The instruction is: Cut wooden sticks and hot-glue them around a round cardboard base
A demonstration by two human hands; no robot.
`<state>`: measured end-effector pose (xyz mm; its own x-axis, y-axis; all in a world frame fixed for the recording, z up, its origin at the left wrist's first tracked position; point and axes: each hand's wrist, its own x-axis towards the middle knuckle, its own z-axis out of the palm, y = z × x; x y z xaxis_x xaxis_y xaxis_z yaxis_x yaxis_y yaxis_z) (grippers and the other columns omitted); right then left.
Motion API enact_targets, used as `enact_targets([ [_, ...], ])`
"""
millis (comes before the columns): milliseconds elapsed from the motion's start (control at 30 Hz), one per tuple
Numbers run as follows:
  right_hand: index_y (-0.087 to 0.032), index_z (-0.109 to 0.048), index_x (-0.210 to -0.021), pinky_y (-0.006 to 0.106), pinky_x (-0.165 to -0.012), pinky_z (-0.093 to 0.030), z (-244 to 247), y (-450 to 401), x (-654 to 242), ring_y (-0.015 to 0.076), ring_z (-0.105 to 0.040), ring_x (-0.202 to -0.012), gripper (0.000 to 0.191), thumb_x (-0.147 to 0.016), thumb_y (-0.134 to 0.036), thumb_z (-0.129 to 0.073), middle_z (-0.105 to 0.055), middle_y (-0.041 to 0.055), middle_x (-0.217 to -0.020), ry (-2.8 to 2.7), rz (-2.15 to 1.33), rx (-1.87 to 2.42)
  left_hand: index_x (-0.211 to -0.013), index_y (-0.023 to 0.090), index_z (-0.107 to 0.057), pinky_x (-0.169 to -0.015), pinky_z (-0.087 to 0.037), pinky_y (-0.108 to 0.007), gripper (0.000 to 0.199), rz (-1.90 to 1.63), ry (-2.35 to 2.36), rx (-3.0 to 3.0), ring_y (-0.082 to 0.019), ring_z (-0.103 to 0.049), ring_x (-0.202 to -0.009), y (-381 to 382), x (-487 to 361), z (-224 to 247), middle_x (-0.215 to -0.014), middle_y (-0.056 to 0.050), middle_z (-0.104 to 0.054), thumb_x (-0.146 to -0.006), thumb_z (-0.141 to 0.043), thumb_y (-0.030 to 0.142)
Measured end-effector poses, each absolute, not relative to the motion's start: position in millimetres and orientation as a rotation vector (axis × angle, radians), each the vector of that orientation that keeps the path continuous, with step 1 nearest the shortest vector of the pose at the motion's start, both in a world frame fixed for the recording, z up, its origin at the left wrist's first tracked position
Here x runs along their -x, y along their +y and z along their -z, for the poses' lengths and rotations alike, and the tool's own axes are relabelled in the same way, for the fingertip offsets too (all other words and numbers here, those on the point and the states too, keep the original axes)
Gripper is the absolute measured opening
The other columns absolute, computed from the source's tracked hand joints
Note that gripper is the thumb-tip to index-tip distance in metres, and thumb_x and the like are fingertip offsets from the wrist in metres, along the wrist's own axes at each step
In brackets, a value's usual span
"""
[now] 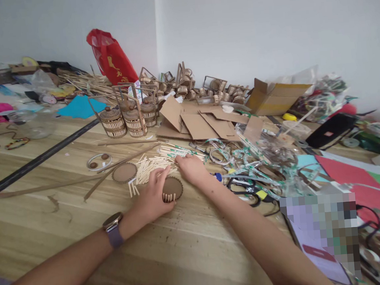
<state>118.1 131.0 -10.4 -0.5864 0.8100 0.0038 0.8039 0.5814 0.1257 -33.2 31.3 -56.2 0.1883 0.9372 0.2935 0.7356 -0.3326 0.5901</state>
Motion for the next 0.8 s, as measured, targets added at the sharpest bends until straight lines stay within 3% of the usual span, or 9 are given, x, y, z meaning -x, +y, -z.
enact_targets([
  [200, -0.009, -0.059, -0.107, 0.035, -0.083, -0.042, 11, 131, -106, 0.0288, -0.062, -0.095, 0.022, -0.090, -0.009, -0.044, -0.070, 0.0198, -0.096, 2.762, -0.120, -1.464, -0.146, 0.027, -0.016, -0.102, -0.043, -0.045, 0.097, -0.887, 1.575, -2.154, -0.030, -0.042, -0.127, 31, 33, 54, -0.137, -0.012, -0.029, -0.066, -0.069, 0.015],
  [333, -0.007, -0.058, -0.108, 0.033, -0.083, -0.043, 5, 127, -114, 0.0261, -0.062, -0.094, 0.023, -0.090, -0.010, -0.043, -0.065, 0.0207, -0.107, 2.841, -0.035, -1.540, -0.146, 0.027, -0.016, -0.102, -0.043, -0.045, 0.097, -0.875, 1.589, -2.140, -0.030, -0.043, -0.126, 30, 33, 53, -0.138, -0.012, -0.029, -0.066, -0.069, 0.015],
  [500, -0.014, -0.061, -0.106, 0.026, -0.085, -0.045, -5, 102, -144, 0.0183, -0.061, -0.096, 0.026, -0.091, -0.011, -0.041, -0.066, 0.0103, -0.103, 2.987, 0.163, -1.551, -0.147, 0.028, -0.016, -0.097, -0.047, -0.043, 0.097, -0.847, 1.592, -2.118, -0.030, -0.044, -0.126, 28, 33, 54, -0.141, -0.011, -0.026, -0.067, -0.070, 0.015],
  [600, -0.017, -0.059, -0.115, 0.027, -0.073, -0.047, 1, 80, -161, 0.0167, -0.061, -0.076, 0.029, -0.091, -0.018, -0.042, -0.067, 0.0034, -0.083, 3.091, 0.570, -1.612, -0.147, 0.028, -0.015, -0.096, -0.047, -0.042, 0.099, -0.857, 1.589, -2.120, -0.030, -0.045, -0.125, 29, 34, 54, -0.140, -0.012, -0.027, -0.066, -0.071, 0.015],
  [667, -0.017, -0.061, -0.107, 0.026, -0.063, -0.045, 8, 68, -169, 0.0156, -0.057, -0.064, 0.025, -0.091, -0.024, -0.043, -0.064, 0.0006, -0.073, 3.098, 0.869, -1.677, -0.147, 0.030, -0.014, -0.096, -0.047, -0.043, 0.101, -0.863, 1.585, -2.117, -0.030, -0.045, -0.124, 29, 34, 55, -0.140, -0.011, -0.027, -0.066, -0.071, 0.014],
  [733, -0.018, -0.063, -0.094, 0.026, -0.060, -0.044, 15, 60, -174, 0.0149, -0.056, -0.064, 0.022, -0.090, -0.031, -0.047, -0.064, 0.0012, -0.074, 3.045, 1.144, -1.725, -0.147, 0.031, -0.014, -0.096, -0.047, -0.043, 0.101, -0.856, 1.584, -2.104, -0.030, -0.045, -0.123, 29, 34, 55, -0.140, -0.011, -0.027, -0.066, -0.071, 0.015],
  [800, -0.018, -0.063, -0.095, 0.026, -0.063, -0.045, 20, 56, -175, 0.0155, -0.059, -0.072, 0.023, -0.086, -0.038, -0.054, -0.067, 0.0031, -0.083, 2.938, 1.479, -1.693, -0.147, 0.032, -0.013, -0.096, -0.047, -0.043, 0.100, -0.849, 1.587, -2.096, -0.030, -0.045, -0.123, 29, 34, 55, -0.139, -0.011, -0.027, -0.067, -0.071, 0.017],
])
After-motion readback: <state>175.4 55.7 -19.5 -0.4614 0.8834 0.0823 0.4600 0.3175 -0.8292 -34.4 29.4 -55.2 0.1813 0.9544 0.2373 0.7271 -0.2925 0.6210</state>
